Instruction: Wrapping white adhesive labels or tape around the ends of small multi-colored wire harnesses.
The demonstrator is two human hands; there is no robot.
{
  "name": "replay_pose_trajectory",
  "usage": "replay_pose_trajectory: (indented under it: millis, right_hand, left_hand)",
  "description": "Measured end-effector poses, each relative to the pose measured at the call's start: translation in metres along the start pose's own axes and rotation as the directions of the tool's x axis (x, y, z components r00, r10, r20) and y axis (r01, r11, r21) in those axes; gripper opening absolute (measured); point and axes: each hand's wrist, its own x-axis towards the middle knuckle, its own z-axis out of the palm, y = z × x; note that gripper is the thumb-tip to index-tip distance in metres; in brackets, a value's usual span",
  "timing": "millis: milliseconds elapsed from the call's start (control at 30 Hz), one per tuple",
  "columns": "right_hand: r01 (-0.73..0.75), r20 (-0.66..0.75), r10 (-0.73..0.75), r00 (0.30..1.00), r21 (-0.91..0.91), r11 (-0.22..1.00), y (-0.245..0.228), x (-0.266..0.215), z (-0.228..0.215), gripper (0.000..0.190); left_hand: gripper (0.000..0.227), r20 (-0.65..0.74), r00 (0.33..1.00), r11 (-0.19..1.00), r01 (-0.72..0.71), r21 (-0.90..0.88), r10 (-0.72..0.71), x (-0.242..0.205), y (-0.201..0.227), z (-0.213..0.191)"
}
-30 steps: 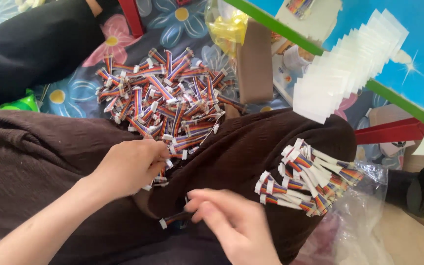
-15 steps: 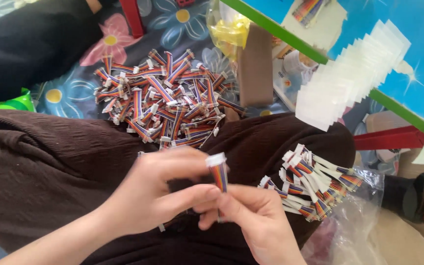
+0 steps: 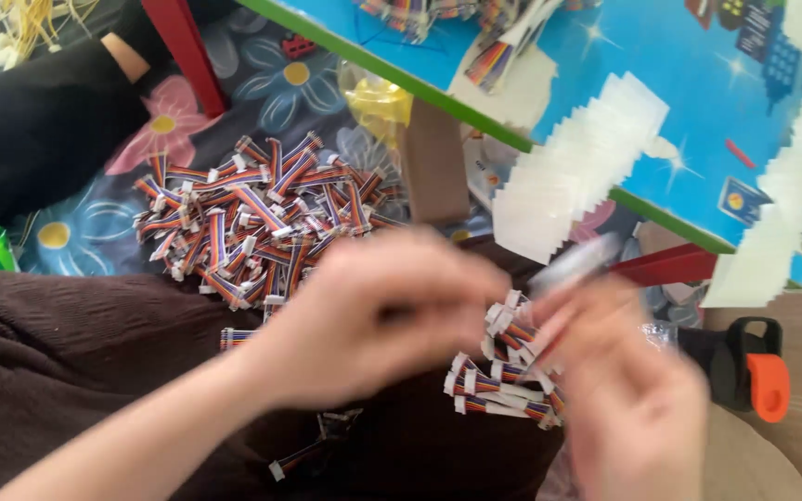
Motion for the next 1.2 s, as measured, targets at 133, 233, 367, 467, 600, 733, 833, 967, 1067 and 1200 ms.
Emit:
replay_pose_trajectory:
  millis: [133,233,367,467,600,733,833,967,1067,1200]
  right_hand:
    - [-0.072,-0.131,0.181,0.975,0.582,0.810,0.020,0.030,-0.015,0.012]
    - [-0.144,-0.005,0.207,0.978,0.701,0.698,0.022,0.038,-0.013,0.009]
    - [-0.172,0.057,0.193,0.980,0.737,0.654,0.024,0.044,-0.015,0.008]
    - [-0.181,0.080,0.183,0.980,0.744,0.643,0.025,0.044,-0.018,0.009]
    - [-0.188,0.098,0.185,0.978,0.796,0.576,0.023,0.046,-0.019,0.011]
    - [-0.202,0.126,0.180,0.976,0.835,0.511,0.026,0.044,-0.023,0.015]
    - [-0.230,0.163,0.177,0.971,0.845,0.483,0.029,0.043,-0.024,0.014]
    - [-0.226,0.177,0.144,0.974,0.830,0.510,0.021,0.042,-0.025,0.016]
    - [-0.222,0.184,0.124,0.975,0.789,0.572,0.016,0.036,-0.031,0.017]
    - [-0.106,0.055,0.092,0.994,0.642,0.759,0.020,0.014,-0.029,0.019]
  left_hand:
    - [0.012,-0.125,0.976,0.960,-0.146,0.238,0.179,0.039,-0.025,0.012]
    - [0.011,-0.109,0.930,0.855,-0.272,0.441,0.352,0.056,-0.034,0.021]
    - [0.008,-0.039,0.916,0.767,-0.309,0.562,0.398,0.066,-0.038,0.024]
    - [0.010,0.010,0.900,0.719,-0.355,0.597,0.436,0.069,-0.040,0.025]
    - [0.021,0.155,0.873,0.601,-0.437,0.669,0.463,0.071,-0.052,0.025]
    - [0.017,0.149,0.881,0.613,-0.425,0.666,0.449,0.058,-0.046,0.022]
    - [0.023,0.048,0.896,0.683,-0.371,0.629,0.442,0.058,-0.050,0.022]
    - [0.007,0.116,0.796,0.552,-0.508,0.661,0.594,0.041,-0.045,0.023]
    - [0.003,0.249,0.783,0.586,-0.600,0.544,0.571,0.004,-0.021,0.020]
    - [0.005,0.082,0.888,0.845,-0.456,0.277,0.452,-0.032,-0.002,0.015]
